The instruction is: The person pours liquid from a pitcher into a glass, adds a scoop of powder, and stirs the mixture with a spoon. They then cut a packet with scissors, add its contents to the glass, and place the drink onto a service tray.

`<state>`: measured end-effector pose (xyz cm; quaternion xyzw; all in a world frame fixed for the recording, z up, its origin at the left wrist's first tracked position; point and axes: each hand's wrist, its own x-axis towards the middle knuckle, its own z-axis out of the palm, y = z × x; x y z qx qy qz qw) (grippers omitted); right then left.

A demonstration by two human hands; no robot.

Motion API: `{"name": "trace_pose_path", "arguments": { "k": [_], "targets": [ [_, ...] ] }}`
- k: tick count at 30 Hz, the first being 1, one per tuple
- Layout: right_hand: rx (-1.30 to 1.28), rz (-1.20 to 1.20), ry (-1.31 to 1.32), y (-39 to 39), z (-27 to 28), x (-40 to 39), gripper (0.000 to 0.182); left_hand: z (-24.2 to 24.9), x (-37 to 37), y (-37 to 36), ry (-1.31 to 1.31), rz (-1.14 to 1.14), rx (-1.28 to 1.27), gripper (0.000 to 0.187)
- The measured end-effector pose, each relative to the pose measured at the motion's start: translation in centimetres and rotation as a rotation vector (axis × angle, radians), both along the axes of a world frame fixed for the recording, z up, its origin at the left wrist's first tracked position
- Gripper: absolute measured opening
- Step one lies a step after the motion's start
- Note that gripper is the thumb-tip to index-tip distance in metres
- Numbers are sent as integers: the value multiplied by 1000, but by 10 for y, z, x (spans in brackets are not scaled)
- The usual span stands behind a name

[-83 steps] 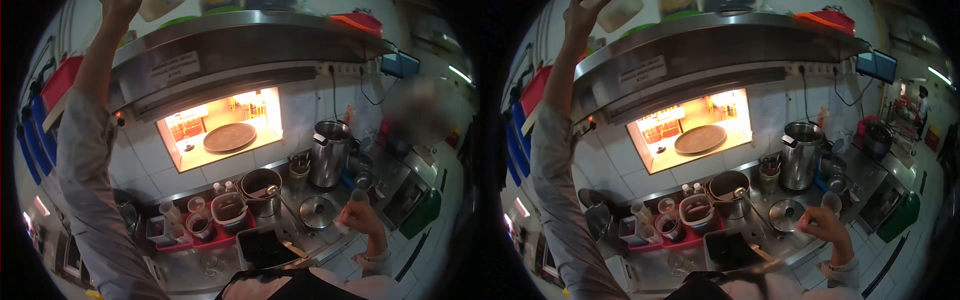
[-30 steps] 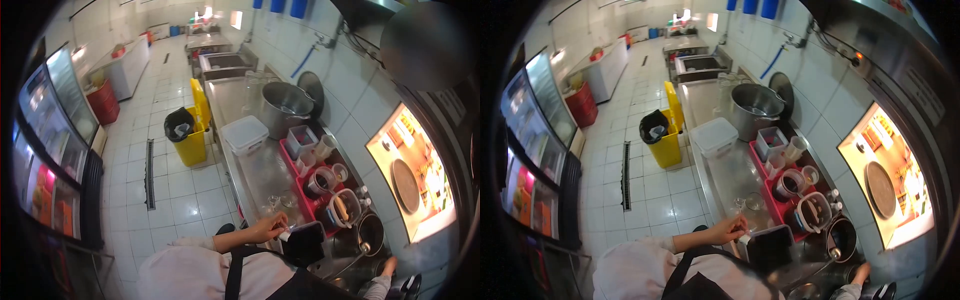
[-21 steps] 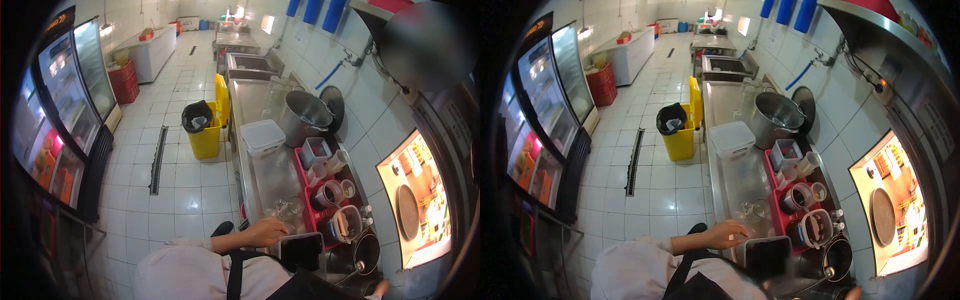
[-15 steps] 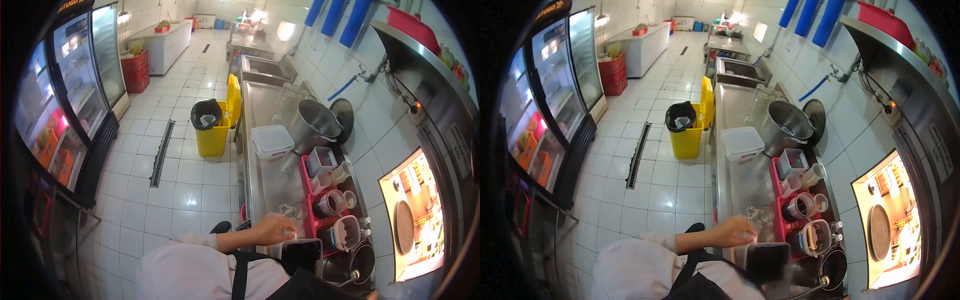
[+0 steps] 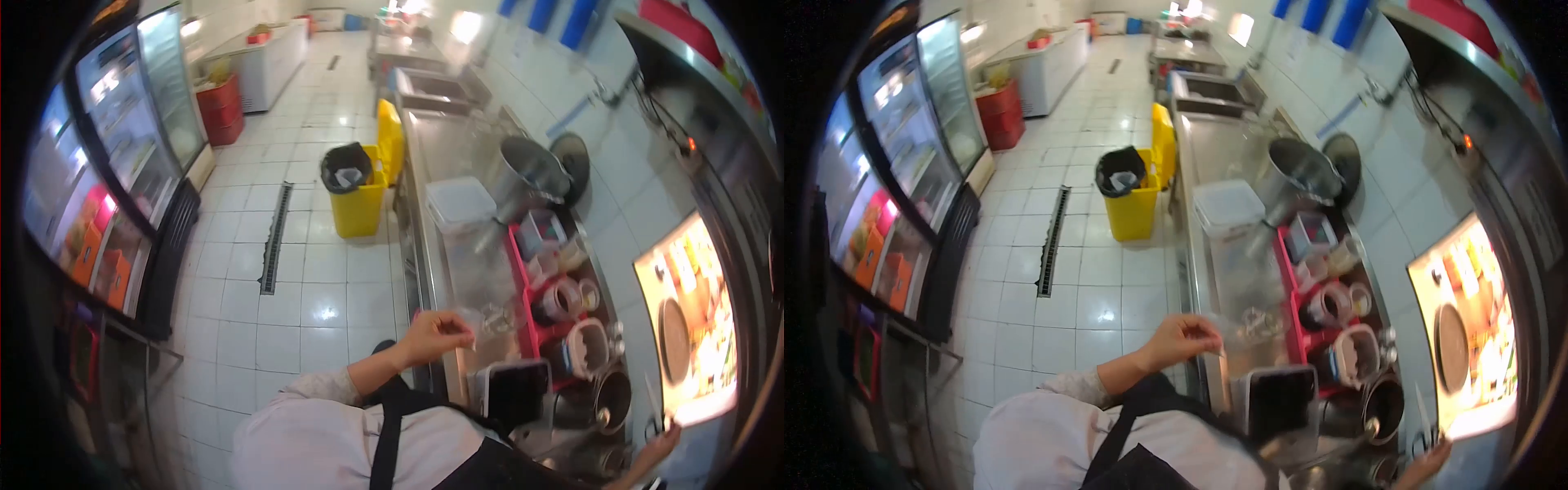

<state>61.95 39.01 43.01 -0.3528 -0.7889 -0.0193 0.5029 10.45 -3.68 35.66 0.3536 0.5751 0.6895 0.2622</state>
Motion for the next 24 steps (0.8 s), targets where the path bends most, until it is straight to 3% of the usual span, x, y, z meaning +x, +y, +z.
{"name": "trace_pose_path", "arguments": {
  "k": [1, 2, 3, 4, 6, 8, 9, 12, 14, 18, 20, 21, 24],
  "targets": [
    [-165, 86, 36, -5, -14, -7, 39, 2, 1, 1, -206, -13, 31, 13],
    [-565, -15, 1, -79, 22, -70, 38, 2, 1, 2, -151, 34, 77, 11],
    [-464, 70, 34, -115, 14, -121, 36, 2, 1, 4, -106, 81, 119, 10],
    [-791, 109, 89, -157, 24, -165, 30, 2, -2, 3, -135, 96, 84, 11],
    [-988, 235, -113, -206, 13, -218, 24, 9, -4, 2, -258, 68, 127, 11],
    [-1145, 427, -157, -231, -41, -234, 20, 10, -5, 2, -209, 63, 159, 12],
    [-1362, 515, -170, -234, -77, -231, 17, 14, -7, 0, -198, 72, 125, 12],
    [-1530, 506, -223, -254, -150, -219, 19, 18, -8, 5, -186, 52, 113, 12],
    [-1782, 485, -109, -263, -155, -208, 17, 11, -11, 14, -229, -28, 156, 12],
    [-1781, 358, -272, -289, -150, -192, 17, -1, -14, 41, -173, -235, 128, 13],
    [-1326, 667, -517, -296, -170, -176, 23, -1, -15, 58, -123, -345, 107, 12],
    [-1202, 699, -558, -296, -168, -173, 25, 1, -15, 66, -130, -388, 100, 12],
    [-1454, 493, -615, -299, -137, -170, 27, 9, -15, 94, -72, -520, 8, 11]
  ]
}}
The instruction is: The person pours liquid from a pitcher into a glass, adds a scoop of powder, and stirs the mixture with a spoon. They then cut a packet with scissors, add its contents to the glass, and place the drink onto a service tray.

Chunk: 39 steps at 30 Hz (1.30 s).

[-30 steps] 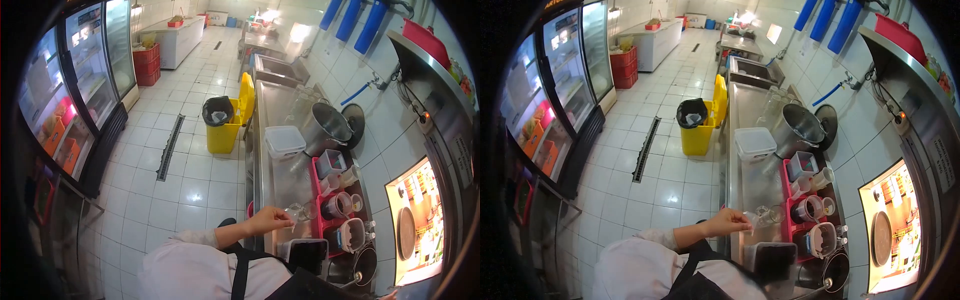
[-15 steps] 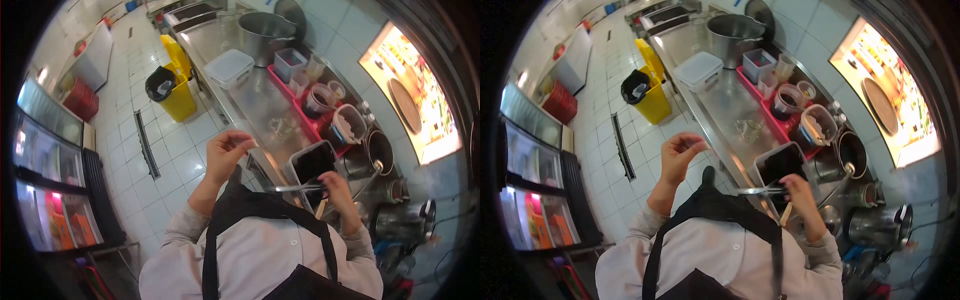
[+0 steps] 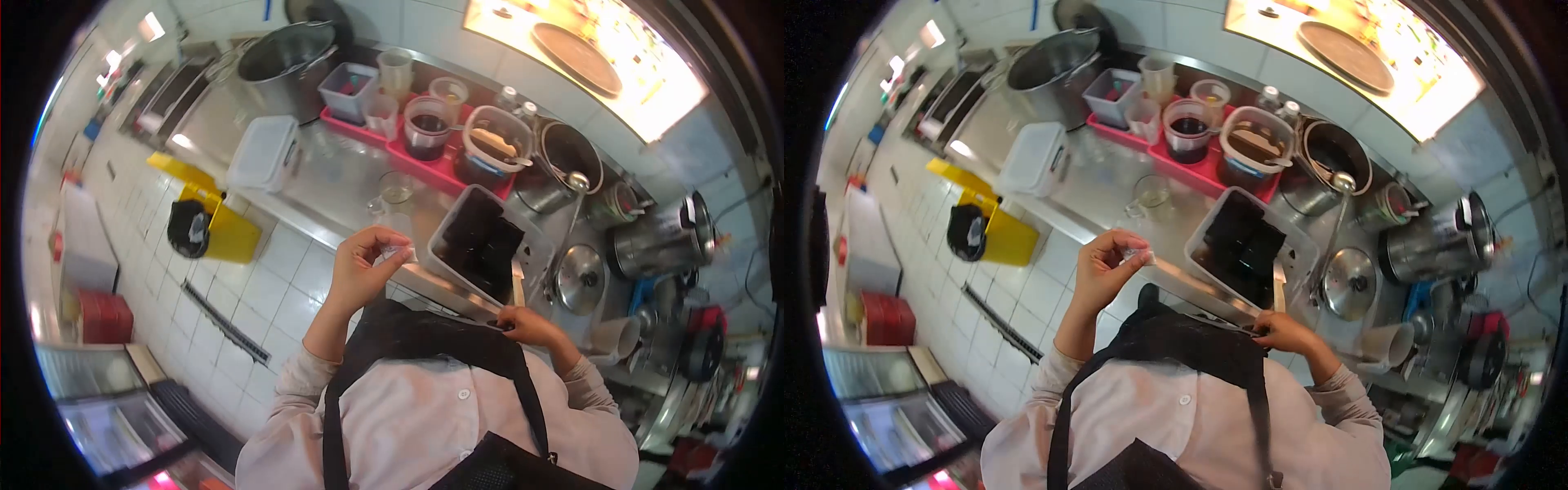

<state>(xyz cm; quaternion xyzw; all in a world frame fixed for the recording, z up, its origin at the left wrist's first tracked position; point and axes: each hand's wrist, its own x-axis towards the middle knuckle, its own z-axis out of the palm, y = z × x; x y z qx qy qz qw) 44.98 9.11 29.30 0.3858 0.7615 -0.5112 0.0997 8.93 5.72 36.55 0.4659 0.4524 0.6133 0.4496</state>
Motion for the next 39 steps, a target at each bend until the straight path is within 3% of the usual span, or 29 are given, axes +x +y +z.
{"name": "trace_pose_path", "arguments": {
  "k": [5, 8, 10, 12, 14, 18, 23, 39],
  "targets": [
    [136, -211, 64, 1, 57, 4, 34, 3, -7, 41, 215, -259, 10, 15],
    [-40, -403, 37, 1, 111, -8, 47, 6, -10, 59, 183, -393, 24, 17],
    [96, -276, 205, -3, 128, -13, 60, 10, -13, 70, 251, -474, 48, 18],
    [114, -303, 203, -7, 135, -24, 64, 9, -14, 79, 317, -549, 68, 19],
    [-296, -483, 225, -8, 150, -41, 51, 6, -14, 88, 296, -565, 185, 21],
    [-449, -583, 279, -8, 150, -64, 54, 17, -28, 96, 442, -724, 206, 25],
    [-551, -650, 320, -14, 140, -83, 54, 12, -35, 100, 151, -943, 58, 29],
    [-517, -834, 357, -50, 111, -87, 31, 12, -27, 107, 290, -1035, 276, 36]
  ]
}}
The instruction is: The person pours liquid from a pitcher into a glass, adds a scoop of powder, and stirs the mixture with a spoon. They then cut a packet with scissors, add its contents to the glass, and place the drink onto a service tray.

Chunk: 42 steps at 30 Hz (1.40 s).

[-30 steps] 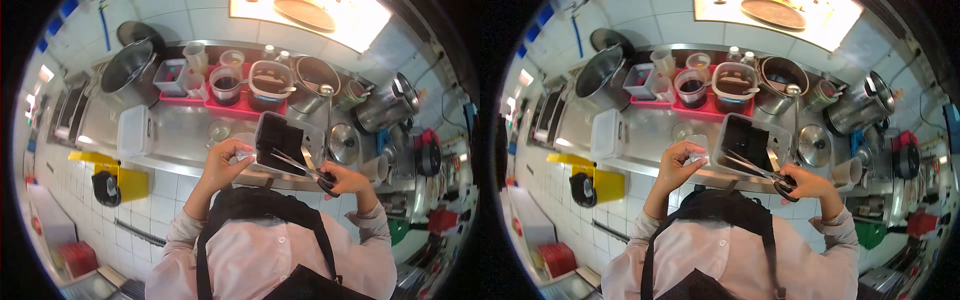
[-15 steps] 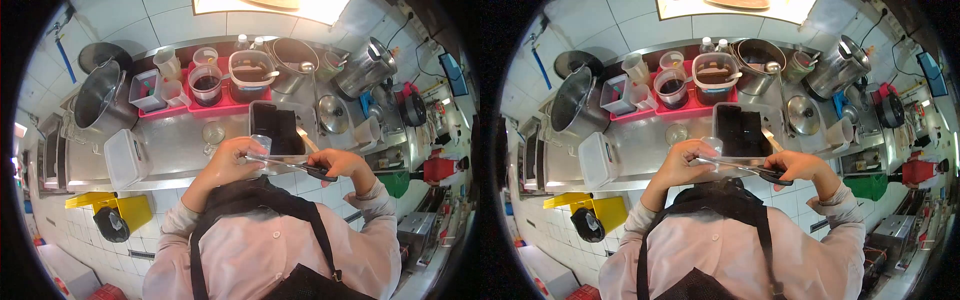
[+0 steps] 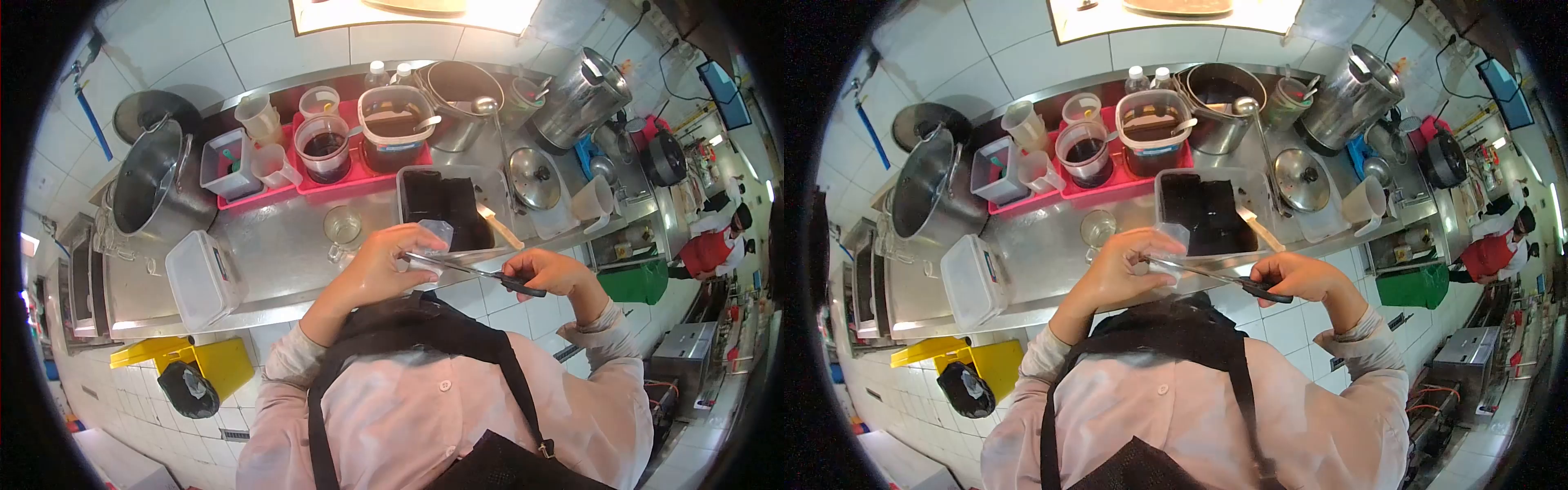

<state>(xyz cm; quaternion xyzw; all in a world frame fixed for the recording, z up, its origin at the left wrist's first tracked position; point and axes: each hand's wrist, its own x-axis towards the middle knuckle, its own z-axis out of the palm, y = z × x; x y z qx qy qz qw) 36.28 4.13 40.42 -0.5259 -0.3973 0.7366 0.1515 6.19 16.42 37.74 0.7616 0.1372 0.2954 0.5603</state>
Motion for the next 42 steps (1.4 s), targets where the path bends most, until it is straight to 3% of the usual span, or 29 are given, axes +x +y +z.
{"name": "trace_pose_path", "arguments": {
  "k": [2, 4, 6, 8, 11, 12, 13, 15, 19, 21, 23, 26, 28, 29, 30, 33, 38, 42],
  "targets": [
    [71, -1, -39, 1, 3, 14, 27, 4, 2, 2, 63, 33, -80, 44],
    [153, -17, -93, 3, 9, 42, 23, 0, 2, 7, 64, 94, 11, 47],
    [277, -262, -172, 13, 13, 82, 15, -9, 2, 12, 67, 167, 97, 51],
    [275, -535, -204, 37, 19, 119, 8, -19, 2, 12, -16, 315, -110, 55],
    [388, -740, -422, 89, 15, 178, 12, -26, 4, 13, -76, 434, -91, 55],
    [438, -674, -468, 109, 3, 211, 13, -28, 6, 11, -76, 445, -86, 55],
    [446, -659, -462, 126, 6, 221, 13, -29, 7, 10, -102, 473, -77, 56],
    [370, -863, -451, 165, 12, 232, 23, -27, 8, 8, -133, 538, -61, 57],
    [481, -775, -604, 248, -32, 302, 36, -22, 3, -3, -77, 725, 27, 60],
    [601, -642, -977, 281, -41, 311, 39, -26, -5, -8, -53, 837, 33, 60],
    [1236, -358, -1571, 298, -55, 306, 38, -34, -13, -9, -6, 1005, 154, 61],
    [1331, -362, -844, 270, -11, 160, 26, -31, -19, -10, -33, 1147, 189, 60],
    [1094, -181, -386, 240, -4, 70, 20, -27, -18, -9, -53, 1194, 228, 60],
    [955, -88, -382, 219, 4, 22, 18, -24, -15, -8, -46, 1202, 269, 60],
    [867, -50, 31, 210, -22, -7, 21, -21, -11, -7, -40, 1203, 312, 60],
    [597, 18, 459, 178, -51, -90, 27, -16, 0, -5, -27, 1173, 389, 61],
    [376, -189, 788, 159, -90, -142, 21, -24, -1, 1, -34, 1177, 486, 60],
    [299, -305, 868, 148, -112, -159, 18, -39, -14, 3, 104, 1155, 526, 60]
  ]
}}
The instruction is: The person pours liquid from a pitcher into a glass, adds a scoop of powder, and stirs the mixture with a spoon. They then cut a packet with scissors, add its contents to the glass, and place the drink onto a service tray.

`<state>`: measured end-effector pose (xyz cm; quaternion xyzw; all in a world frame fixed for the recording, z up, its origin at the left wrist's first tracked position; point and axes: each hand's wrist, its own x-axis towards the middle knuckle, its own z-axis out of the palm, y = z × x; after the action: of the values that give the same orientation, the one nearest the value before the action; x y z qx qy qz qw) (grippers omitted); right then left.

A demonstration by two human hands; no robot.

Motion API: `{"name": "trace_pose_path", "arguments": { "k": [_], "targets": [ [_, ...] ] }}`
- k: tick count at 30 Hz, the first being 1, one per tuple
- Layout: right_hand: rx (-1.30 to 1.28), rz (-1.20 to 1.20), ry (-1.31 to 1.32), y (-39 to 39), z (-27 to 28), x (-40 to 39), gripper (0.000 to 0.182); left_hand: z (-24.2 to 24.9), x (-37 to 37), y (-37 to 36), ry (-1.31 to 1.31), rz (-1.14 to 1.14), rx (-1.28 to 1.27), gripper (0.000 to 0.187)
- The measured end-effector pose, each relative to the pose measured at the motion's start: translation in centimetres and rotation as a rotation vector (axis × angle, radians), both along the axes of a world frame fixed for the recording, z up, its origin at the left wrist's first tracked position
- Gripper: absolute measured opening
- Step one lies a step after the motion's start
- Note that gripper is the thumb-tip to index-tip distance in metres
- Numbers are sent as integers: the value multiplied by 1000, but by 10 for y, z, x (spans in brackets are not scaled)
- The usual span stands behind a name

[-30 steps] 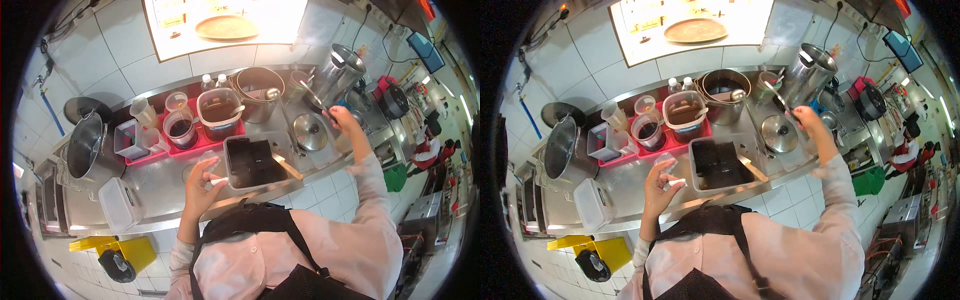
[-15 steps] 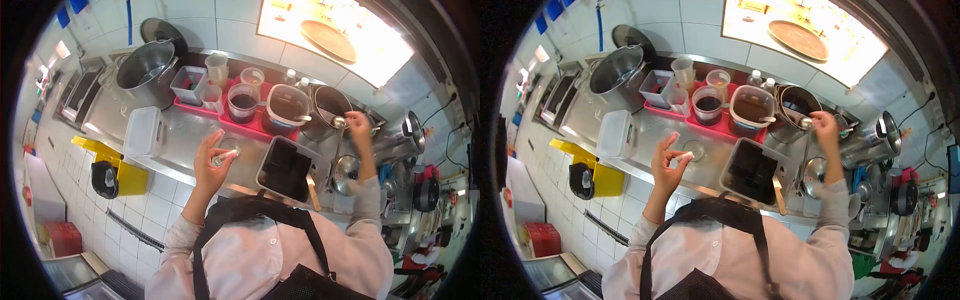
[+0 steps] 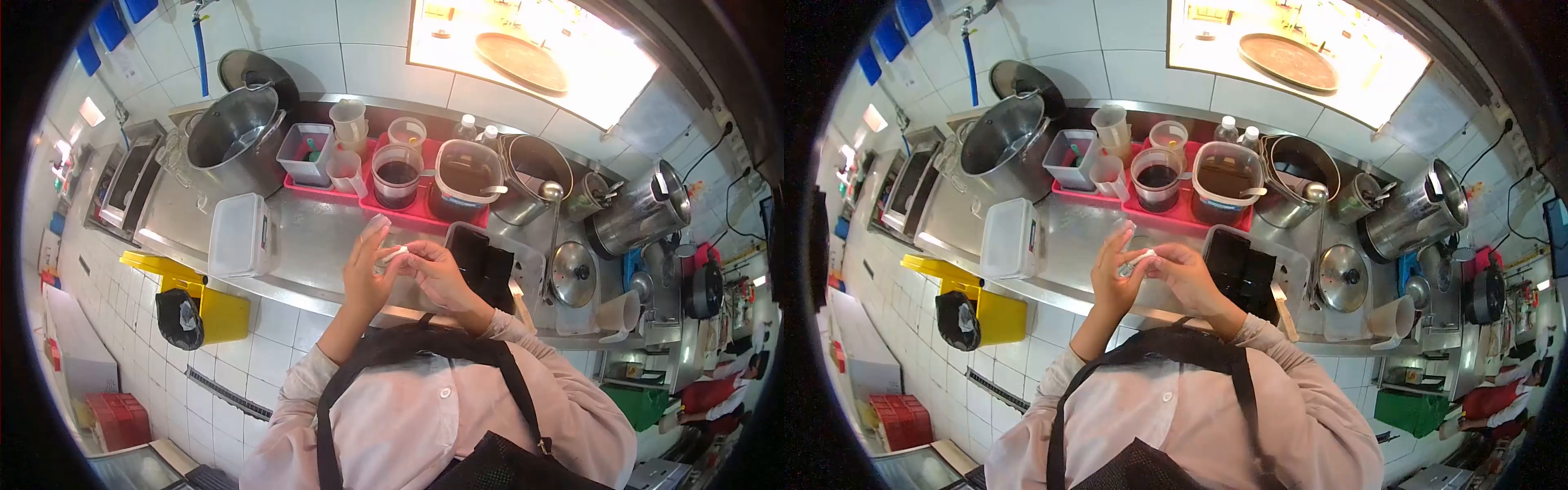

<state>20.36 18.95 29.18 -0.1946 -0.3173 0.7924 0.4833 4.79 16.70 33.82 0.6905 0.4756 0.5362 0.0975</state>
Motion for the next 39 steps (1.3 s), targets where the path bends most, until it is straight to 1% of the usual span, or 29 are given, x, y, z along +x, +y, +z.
{"name": "trace_pose_path", "arguments": {
  "k": [1, 3, 4, 6, 7, 8, 9, 11, 13, 14, 15, 16, 17, 18, 19, 21, 22, 24, 25, 27, 30, 34, 36, 37, 39],
  "targets": [
    [-11, -12, 17, 0, -4, -3, 17, -4, -2, 1, -7, -6, 3, 60],
    [-16, -29, 29, 4, -12, -8, 15, -6, -8, 2, -71, -38, -111, 54],
    [-34, -68, 32, 6, -16, -11, 15, -7, -13, 4, -75, -43, -108, 54],
    [-53, -118, 36, 13, -24, -17, 15, -4, -24, 7, -253, -73, -194, 40],
    [5, -172, -200, 21, -28, -18, 15, -6, -33, 9, -252, -91, -194, 40],
    [60, -233, -438, 26, -29, -17, 15, -9, -43, 13, -166, -31, -107, 47],
    [57, -272, -439, 27, -28, -19, 15, -11, -54, 18, -82, 16, -15, 54],
    [489, -297, -1026, 36, -25, -26, 15, -6, -75, 21, 102, 93, 77, 50],
    [779, -283, -1208, 41, -38, -33, 25, -8, -94, 23, 255, 158, 147, 46],
    [1073, -305, -1361, 47, -46, -41, 26, -20, -94, 27, -197, 3, -25, 45],
    [1085, -149, -1440, 56, -56, -47, 17, -12, -104, 27, -177, -66, -96, 46],
    [1201, -164, -1504, 51, -42, -51, 6, -14, -106, 31, -221, -112, 16, 47],
    [1318, -206, -1701, 43, -33, -55, 6, -3, -109, 31, -179, -144, -71, 46],
    [1430, -213, -1894, 37, -31, -58, 7, -4, -112, 34, -228, -153, -47, 45],
    [1384, -268, -1944, 36, -38, -60, 7, -4, -114, 36, -222, -220, -31, 45],
    [1452, -447, -1785, 39, -46, -71, 10, 1, -124, 39, -117, -145, -9, 45],
    [1441, -472, -1793, 41, -47, -73, 10, 2, -127, 42, -109, -164, 1, 45],
    [1188, -363, -1843, 38, -47, -75, 13, 5, -131, 47, -95, -174, 28, 46],
    [1177, -377, -1852, 39, -47, -74, 13, 7, -131, 49, -93, -190, 32, 46],
    [1183, -417, -1788, 39, -48, -70, 13, 17, -129, 47, -163, -269, 23, 46],
    [1208, -421, -1738, 40, -48, -63, 14, 33, -119, 42, -188, -280, 9, 44],
    [1203, -466, -1789, 24, -32, -65, 15, 31, -115, 41, -184, -331, 60, 44],
    [1197, -493, -1880, 20, -27, -71, 15, 31, -117, 38, -197, -311, 24, 41],
    [1200, -497, -1882, 19, -24, -72, 15, 26, -125, 41, -199, -312, 28, 41],
    [1143, -357, -1927, 17, -20, -75, 14, 21, -140, 45, 13, -284, 19, 72]
  ]
}}
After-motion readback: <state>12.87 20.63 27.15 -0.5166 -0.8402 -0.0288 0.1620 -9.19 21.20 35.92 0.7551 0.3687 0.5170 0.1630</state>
